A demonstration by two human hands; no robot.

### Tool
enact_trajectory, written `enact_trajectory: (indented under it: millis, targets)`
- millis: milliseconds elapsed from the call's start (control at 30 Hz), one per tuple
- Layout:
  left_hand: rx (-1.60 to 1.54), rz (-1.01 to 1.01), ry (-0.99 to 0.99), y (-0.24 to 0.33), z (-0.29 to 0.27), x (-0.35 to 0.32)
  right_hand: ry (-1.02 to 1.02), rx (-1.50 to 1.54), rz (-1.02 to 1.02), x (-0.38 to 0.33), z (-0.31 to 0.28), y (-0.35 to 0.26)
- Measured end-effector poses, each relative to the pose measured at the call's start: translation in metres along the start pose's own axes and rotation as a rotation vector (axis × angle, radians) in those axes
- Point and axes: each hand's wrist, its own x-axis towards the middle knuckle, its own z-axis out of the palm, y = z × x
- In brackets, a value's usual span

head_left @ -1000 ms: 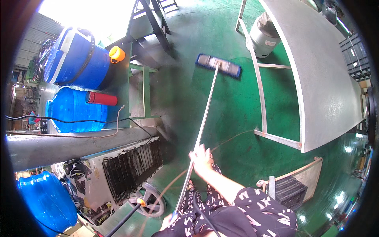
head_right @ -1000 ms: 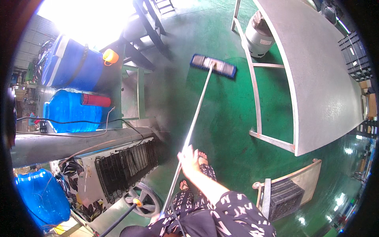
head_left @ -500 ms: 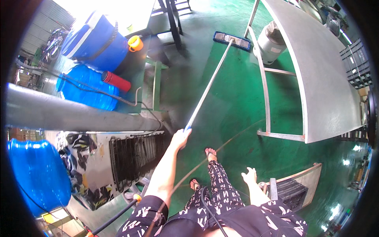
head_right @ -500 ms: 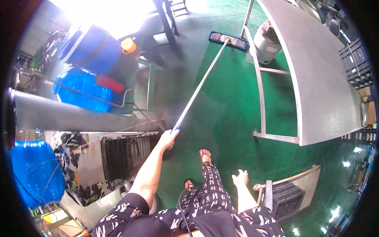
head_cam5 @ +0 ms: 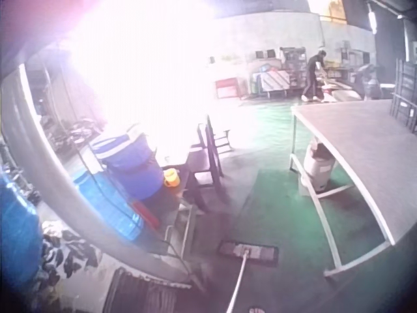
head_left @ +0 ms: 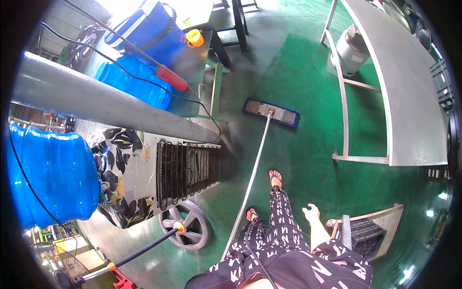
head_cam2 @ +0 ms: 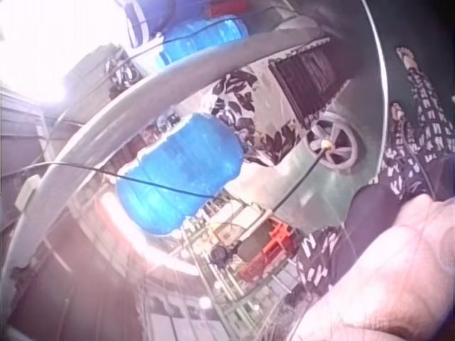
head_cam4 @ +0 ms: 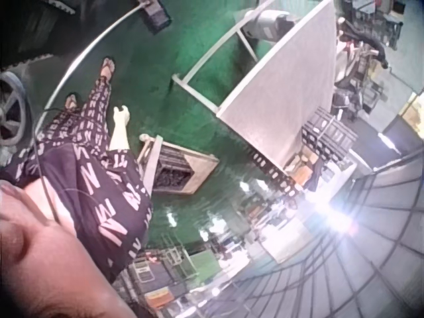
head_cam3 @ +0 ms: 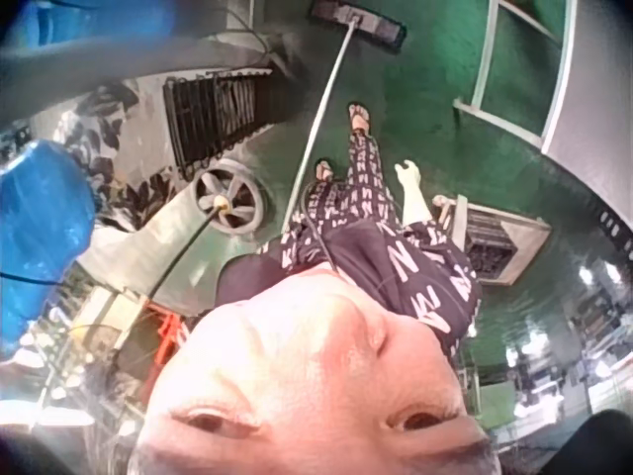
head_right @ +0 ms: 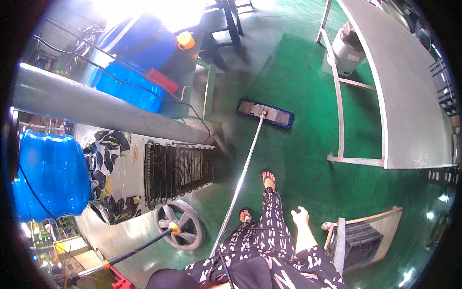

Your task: The person mops a green floor in a workshop using a flat mop with a long handle. They move around various items, including chairs, tables, and equipment, to clean the entire area.

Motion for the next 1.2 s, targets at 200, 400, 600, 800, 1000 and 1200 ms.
enact_trajectory:
  millis: [200, 400, 600, 800, 1000, 1200]
  targets:
    - [0.004, 0.179, 0.061, 0.112, 0.000, 0.052, -0.045, 0.111, -0.045, 0.015, -0.021, -0.013]
    - [-0.026, 0.632, 0.309, 0.441, -0.053, 0.185, 0.082, 0.134, 0.004, 0.048, -0.077, -0.015]
    - [0.071, 0.740, 0.436, 0.713, -0.142, 0.193, 0.137, -0.022, -0.209, 0.043, -0.106, -0.035]
    - [-0.005, 0.679, 0.306, 0.642, -0.119, 0.157, 0.050, -0.025, -0.431, 0.014, -0.083, -0.097]
    - [0.052, 0.526, 0.353, 0.358, -0.116, 0.094, -0.110, -0.034, -0.795, -0.036, -0.020, -0.212]
    - [0.125, 0.248, 0.304, 0.035, -0.021, -0.054, -0.707, 0.251, -0.078, -0.090, 0.132, -0.220]
